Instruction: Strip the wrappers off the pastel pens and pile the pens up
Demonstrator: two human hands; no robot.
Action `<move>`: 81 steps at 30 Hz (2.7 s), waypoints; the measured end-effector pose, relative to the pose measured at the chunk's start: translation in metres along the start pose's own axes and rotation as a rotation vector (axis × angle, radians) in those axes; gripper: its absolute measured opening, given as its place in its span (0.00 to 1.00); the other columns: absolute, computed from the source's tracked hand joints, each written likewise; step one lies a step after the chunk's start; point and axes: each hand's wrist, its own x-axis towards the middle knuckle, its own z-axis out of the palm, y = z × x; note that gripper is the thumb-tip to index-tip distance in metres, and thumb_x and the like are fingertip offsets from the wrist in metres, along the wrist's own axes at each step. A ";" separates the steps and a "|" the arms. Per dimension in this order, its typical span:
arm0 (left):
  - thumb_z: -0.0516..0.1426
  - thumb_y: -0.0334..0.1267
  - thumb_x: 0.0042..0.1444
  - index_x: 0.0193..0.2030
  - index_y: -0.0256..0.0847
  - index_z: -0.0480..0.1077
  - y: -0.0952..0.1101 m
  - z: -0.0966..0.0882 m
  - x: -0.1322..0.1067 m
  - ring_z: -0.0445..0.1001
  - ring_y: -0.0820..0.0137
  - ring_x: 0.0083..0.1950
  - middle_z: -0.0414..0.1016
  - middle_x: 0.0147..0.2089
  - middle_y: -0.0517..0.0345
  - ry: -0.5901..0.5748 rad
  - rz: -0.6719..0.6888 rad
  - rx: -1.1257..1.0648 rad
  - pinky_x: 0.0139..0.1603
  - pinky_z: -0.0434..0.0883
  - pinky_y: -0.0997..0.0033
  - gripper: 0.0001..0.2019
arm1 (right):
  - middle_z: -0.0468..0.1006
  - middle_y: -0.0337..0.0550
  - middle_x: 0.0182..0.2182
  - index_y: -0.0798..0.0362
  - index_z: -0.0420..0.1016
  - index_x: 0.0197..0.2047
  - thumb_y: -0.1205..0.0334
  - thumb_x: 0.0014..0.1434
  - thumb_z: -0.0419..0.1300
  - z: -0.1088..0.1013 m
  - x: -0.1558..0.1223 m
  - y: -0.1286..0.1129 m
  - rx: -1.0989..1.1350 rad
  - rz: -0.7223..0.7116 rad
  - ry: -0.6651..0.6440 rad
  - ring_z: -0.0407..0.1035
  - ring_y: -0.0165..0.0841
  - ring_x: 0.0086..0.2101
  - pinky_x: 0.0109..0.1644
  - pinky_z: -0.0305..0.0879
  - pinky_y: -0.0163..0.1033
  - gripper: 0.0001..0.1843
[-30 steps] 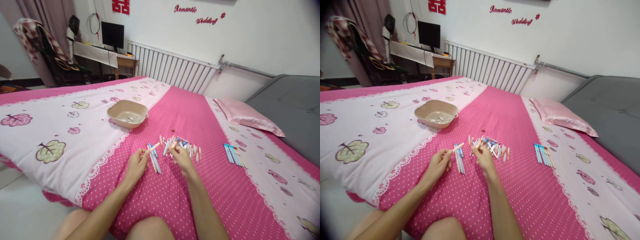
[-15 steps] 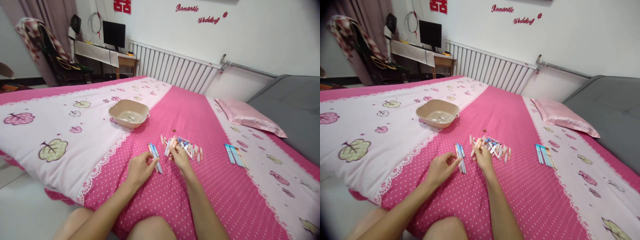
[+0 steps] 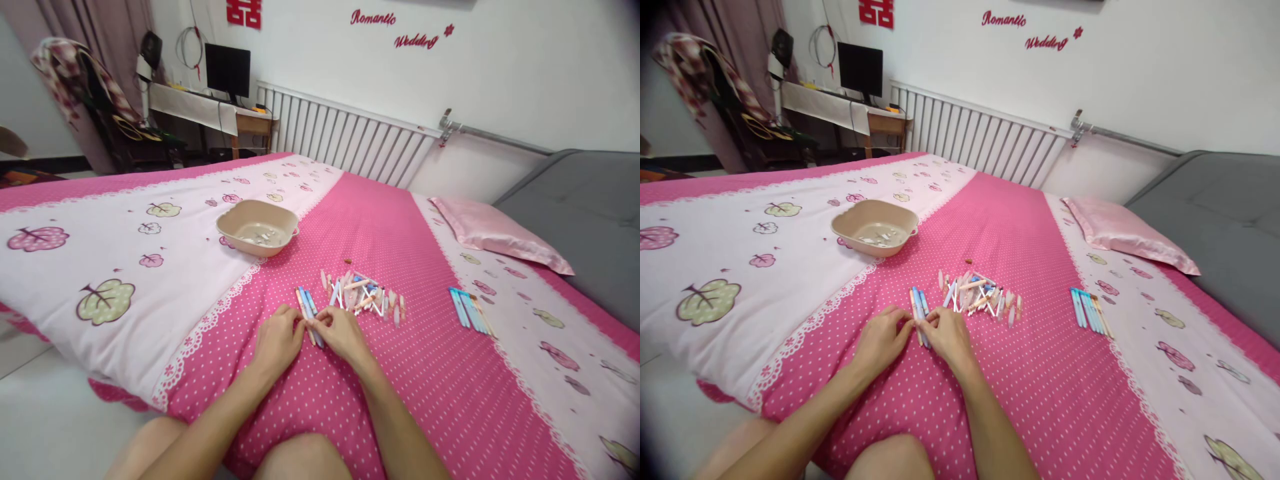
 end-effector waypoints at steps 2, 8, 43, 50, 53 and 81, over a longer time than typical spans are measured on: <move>0.48 0.36 0.56 0.34 0.39 0.71 -0.001 0.000 0.001 0.70 0.67 0.36 0.72 0.35 0.52 -0.004 -0.003 0.011 0.35 0.61 0.71 0.11 | 0.78 0.42 0.23 0.52 0.74 0.28 0.53 0.47 0.61 0.008 -0.001 -0.001 0.012 0.015 -0.023 0.70 0.34 0.25 0.28 0.56 0.34 0.11; 0.49 0.39 0.56 0.33 0.39 0.71 -0.003 0.001 0.001 0.70 0.67 0.35 0.72 0.34 0.53 0.020 0.010 -0.027 0.36 0.61 0.70 0.12 | 0.77 0.43 0.22 0.53 0.75 0.23 0.60 0.49 0.56 0.005 0.002 0.003 0.016 0.005 0.022 0.71 0.34 0.26 0.30 0.58 0.35 0.09; 0.54 0.50 0.51 0.39 0.37 0.67 0.003 -0.005 0.003 0.65 0.74 0.24 0.68 0.25 0.62 0.070 -0.043 -0.718 0.25 0.61 0.75 0.17 | 0.66 0.33 0.20 0.56 0.77 0.33 0.54 0.38 0.69 -0.013 0.008 -0.006 1.190 0.157 0.027 0.58 0.20 0.20 0.23 0.56 0.27 0.19; 0.53 0.44 0.53 0.31 0.38 0.68 0.005 -0.007 0.002 0.63 0.75 0.25 0.68 0.25 0.62 0.177 0.049 -0.543 0.27 0.59 0.76 0.11 | 0.66 0.33 0.20 0.56 0.77 0.32 0.54 0.38 0.69 -0.014 0.008 -0.007 1.195 0.156 0.028 0.58 0.20 0.20 0.23 0.55 0.26 0.19; 0.49 0.50 0.55 0.24 0.38 0.66 0.005 -0.007 0.003 0.62 0.75 0.21 0.64 0.19 0.63 0.077 -0.045 -0.643 0.23 0.57 0.76 0.19 | 0.66 0.33 0.20 0.56 0.77 0.33 0.54 0.39 0.69 -0.014 0.007 -0.006 1.196 0.147 0.025 0.58 0.20 0.21 0.22 0.55 0.25 0.18; 0.47 0.58 0.52 0.16 0.39 0.61 -0.001 -0.009 0.005 0.56 0.78 0.12 0.59 0.10 0.64 -0.027 -0.300 -0.951 0.17 0.55 0.77 0.25 | 0.71 0.33 0.24 0.52 0.74 0.32 0.58 0.43 0.67 -0.027 0.010 0.000 1.395 0.150 0.077 0.60 0.20 0.20 0.19 0.58 0.24 0.12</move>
